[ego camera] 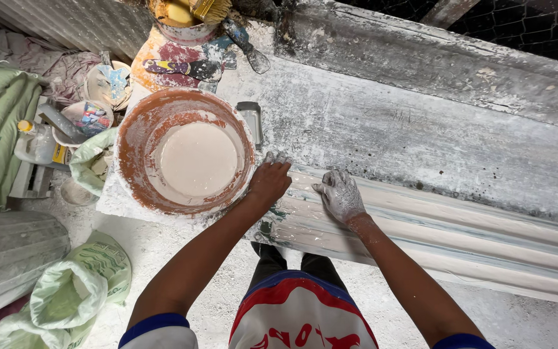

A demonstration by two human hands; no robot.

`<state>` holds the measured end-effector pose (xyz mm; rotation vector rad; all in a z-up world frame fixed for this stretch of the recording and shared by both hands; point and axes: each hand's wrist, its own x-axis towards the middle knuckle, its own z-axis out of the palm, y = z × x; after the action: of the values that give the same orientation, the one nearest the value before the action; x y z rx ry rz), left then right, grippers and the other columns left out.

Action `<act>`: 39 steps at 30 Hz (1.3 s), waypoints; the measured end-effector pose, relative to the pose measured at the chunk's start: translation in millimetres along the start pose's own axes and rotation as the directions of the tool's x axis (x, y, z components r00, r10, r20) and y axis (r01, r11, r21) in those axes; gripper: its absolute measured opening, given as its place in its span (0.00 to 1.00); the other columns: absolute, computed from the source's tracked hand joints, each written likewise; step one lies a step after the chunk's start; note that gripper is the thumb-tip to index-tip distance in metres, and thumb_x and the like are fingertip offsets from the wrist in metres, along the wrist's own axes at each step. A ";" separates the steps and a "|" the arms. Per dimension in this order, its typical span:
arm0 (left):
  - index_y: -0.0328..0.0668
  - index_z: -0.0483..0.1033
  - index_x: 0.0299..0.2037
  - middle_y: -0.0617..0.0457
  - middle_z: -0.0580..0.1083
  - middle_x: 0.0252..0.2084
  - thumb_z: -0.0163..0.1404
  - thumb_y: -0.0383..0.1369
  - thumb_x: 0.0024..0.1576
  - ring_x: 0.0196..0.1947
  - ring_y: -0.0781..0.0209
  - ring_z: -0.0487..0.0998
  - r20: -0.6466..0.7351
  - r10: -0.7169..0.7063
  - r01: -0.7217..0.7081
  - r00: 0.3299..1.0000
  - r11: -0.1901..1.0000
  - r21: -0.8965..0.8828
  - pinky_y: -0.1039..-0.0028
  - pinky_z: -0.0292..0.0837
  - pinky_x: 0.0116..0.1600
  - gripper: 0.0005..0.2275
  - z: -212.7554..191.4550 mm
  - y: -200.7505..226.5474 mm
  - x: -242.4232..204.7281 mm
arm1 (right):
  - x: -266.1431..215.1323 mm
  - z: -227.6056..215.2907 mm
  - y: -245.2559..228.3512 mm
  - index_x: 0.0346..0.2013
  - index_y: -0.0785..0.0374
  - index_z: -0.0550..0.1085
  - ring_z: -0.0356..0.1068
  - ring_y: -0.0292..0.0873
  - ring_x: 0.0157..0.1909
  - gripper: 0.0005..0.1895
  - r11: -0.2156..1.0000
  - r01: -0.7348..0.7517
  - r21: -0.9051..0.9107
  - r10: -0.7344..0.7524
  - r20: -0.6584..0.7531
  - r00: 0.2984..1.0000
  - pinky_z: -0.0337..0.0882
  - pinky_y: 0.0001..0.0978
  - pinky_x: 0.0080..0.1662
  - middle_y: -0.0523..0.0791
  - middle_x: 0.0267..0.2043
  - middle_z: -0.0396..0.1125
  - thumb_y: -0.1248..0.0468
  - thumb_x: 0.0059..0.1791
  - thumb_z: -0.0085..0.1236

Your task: The person prepares a long rectangular mold by securing a green string at one end, then pours a white liquid plaster mixture from a bucket into the mold. They use a red trowel to spread and smooth the plaster evenly along the length of the mold.

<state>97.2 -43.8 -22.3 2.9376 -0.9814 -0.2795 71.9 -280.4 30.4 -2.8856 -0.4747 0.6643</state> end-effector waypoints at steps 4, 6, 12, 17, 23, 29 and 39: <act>0.49 0.82 0.40 0.52 0.68 0.59 0.49 0.32 0.56 0.57 0.56 0.70 -0.040 0.019 -0.020 0.999 1.000 -0.012 0.60 0.65 0.58 0.08 -10.2 9.8 0.9 | -11.9 -8.9 4.5 0.50 0.51 0.78 0.63 0.53 0.56 0.13 0.994 0.103 -0.027 -0.107 -0.187 0.977 0.63 0.51 0.58 0.49 0.49 0.65 0.59 0.52 0.52; 0.49 0.83 0.39 0.52 0.67 0.60 0.50 0.32 0.55 0.57 0.55 0.69 -0.065 0.005 -0.004 0.998 1.000 0.014 0.60 0.65 0.58 0.08 -15.4 12.4 1.8 | -15.4 -6.9 8.2 0.52 0.51 0.77 0.63 0.50 0.58 0.13 0.997 0.070 -0.021 -0.073 -0.166 0.983 0.64 0.48 0.60 0.48 0.51 0.66 0.59 0.55 0.50; 0.47 0.82 0.42 0.53 0.69 0.58 0.50 0.32 0.57 0.58 0.56 0.70 0.125 0.014 -0.025 0.992 0.996 0.083 0.63 0.66 0.58 0.08 -29.4 15.1 2.1 | -18.5 4.6 18.7 0.58 0.55 0.75 0.63 0.54 0.56 0.21 0.988 0.121 -0.099 -0.132 -0.117 0.984 0.63 0.50 0.59 0.48 0.56 0.66 0.67 0.50 0.48; 0.49 0.83 0.37 0.52 0.70 0.58 0.48 0.32 0.59 0.57 0.56 0.70 -0.028 0.012 -0.012 1.000 1.000 0.003 0.61 0.66 0.58 0.08 -24.7 8.7 -2.6 | -21.3 -3.7 11.2 0.57 0.53 0.75 0.63 0.51 0.59 0.22 0.996 0.090 -0.014 -0.091 -0.175 0.980 0.64 0.48 0.63 0.46 0.57 0.68 0.68 0.51 0.44; 0.48 0.81 0.35 0.52 0.69 0.52 0.46 0.33 0.60 0.54 0.55 0.69 -0.072 -0.036 0.032 0.997 0.998 -0.061 0.57 0.64 0.57 0.09 -1.3 2.1 -10.1 | -11.8 -6.7 -26.6 0.61 0.52 0.72 0.60 0.54 0.60 0.21 0.997 0.077 0.009 -0.076 -0.066 0.995 0.62 0.52 0.62 0.49 0.60 0.63 0.63 0.53 0.45; 0.49 0.81 0.35 0.53 0.69 0.50 0.47 0.32 0.58 0.53 0.56 0.70 -0.135 -0.038 0.033 0.990 0.999 -0.040 0.57 0.64 0.58 0.07 -9.4 0.5 -22.8 | -7.7 -1.9 -41.4 0.61 0.53 0.72 0.61 0.55 0.64 0.22 0.996 0.077 -0.034 -0.080 -0.098 0.992 0.62 0.52 0.64 0.49 0.62 0.63 0.65 0.52 0.45; 0.51 0.82 0.37 0.54 0.70 0.51 0.47 0.33 0.61 0.55 0.58 0.70 -0.018 0.012 -0.015 1.000 0.988 -0.151 0.59 0.66 0.58 0.08 -23.9 21.0 -73.6 | -44.1 34.3 -60.8 0.66 0.46 0.67 0.55 0.69 0.67 0.29 0.950 0.276 -0.149 -0.294 -0.119 0.948 0.56 0.63 0.65 0.61 0.67 0.55 0.64 0.48 0.48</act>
<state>31.3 -17.1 14.8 2.7911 -0.9336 -0.3137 2.5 -235.7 30.0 -2.8695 -0.9251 0.3950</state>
